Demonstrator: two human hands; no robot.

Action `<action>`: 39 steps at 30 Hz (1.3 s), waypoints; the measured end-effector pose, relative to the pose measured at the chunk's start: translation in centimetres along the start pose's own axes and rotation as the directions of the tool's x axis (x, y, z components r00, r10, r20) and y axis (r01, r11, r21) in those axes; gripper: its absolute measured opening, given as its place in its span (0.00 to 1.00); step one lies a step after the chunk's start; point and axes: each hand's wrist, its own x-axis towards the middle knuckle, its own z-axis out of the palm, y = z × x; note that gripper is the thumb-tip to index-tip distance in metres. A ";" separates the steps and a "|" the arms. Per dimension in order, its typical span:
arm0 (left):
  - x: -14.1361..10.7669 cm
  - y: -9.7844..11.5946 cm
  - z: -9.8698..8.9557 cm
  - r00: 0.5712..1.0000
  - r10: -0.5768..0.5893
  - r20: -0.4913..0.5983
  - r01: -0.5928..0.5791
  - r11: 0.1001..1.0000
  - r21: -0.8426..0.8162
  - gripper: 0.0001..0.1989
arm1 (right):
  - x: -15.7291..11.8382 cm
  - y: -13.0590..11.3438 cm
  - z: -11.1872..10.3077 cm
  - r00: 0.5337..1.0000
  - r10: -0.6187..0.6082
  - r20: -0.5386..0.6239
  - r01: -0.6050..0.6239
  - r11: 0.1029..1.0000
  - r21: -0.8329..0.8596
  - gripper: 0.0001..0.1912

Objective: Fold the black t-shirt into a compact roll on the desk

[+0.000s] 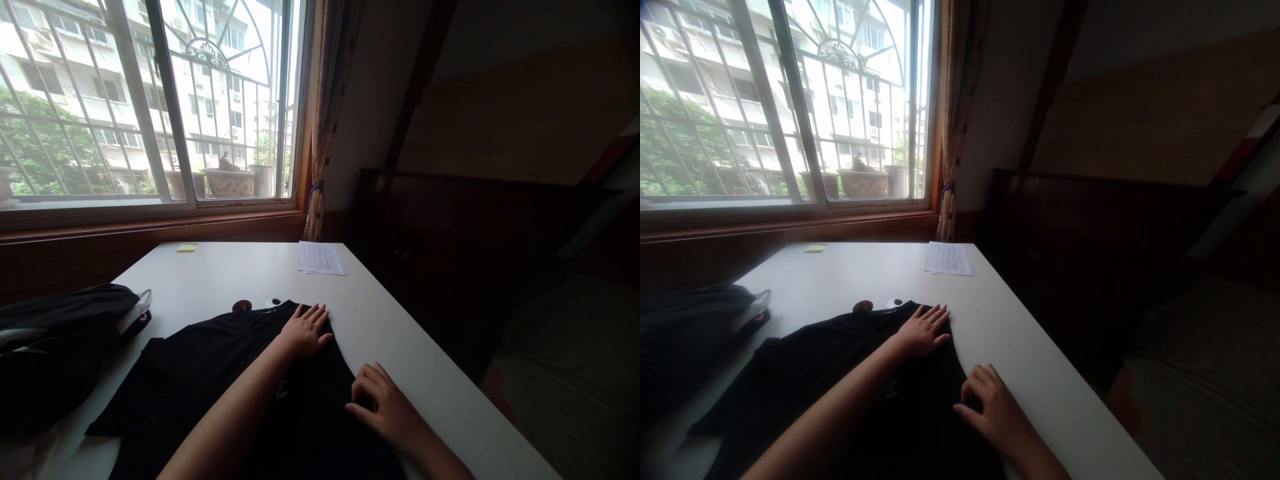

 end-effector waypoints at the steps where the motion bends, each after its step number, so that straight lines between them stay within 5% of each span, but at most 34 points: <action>1: 0.0 0.0 0.0 1.000 -0.001 -0.001 0.001 1.000 0.000 0.37 | 0.0 0.1 0.0 1.000 -0.004 -0.001 0.004 1.000 -0.004 0.08; 30: -0.5 0.3 -0.5 0.997 -0.040 -0.072 0.045 0.997 0.067 0.28 | -0.5 0.4 -0.1 0.997 -0.060 -0.040 0.061 0.998 0.012 0.04; 35: -3.0 0.1 -2.0 0.989 -0.068 -0.134 0.080 0.993 0.091 0.26 | -0.7 0.4 -0.3 0.998 -0.053 -0.031 0.054 0.998 0.042 0.05; 39: -7.9 -0.8 -3.7 0.988 -0.058 -0.141 0.073 0.992 0.107 0.26 | -0.8 0.2 -0.3 1.000 -0.027 -0.017 0.028 0.997 0.069 0.06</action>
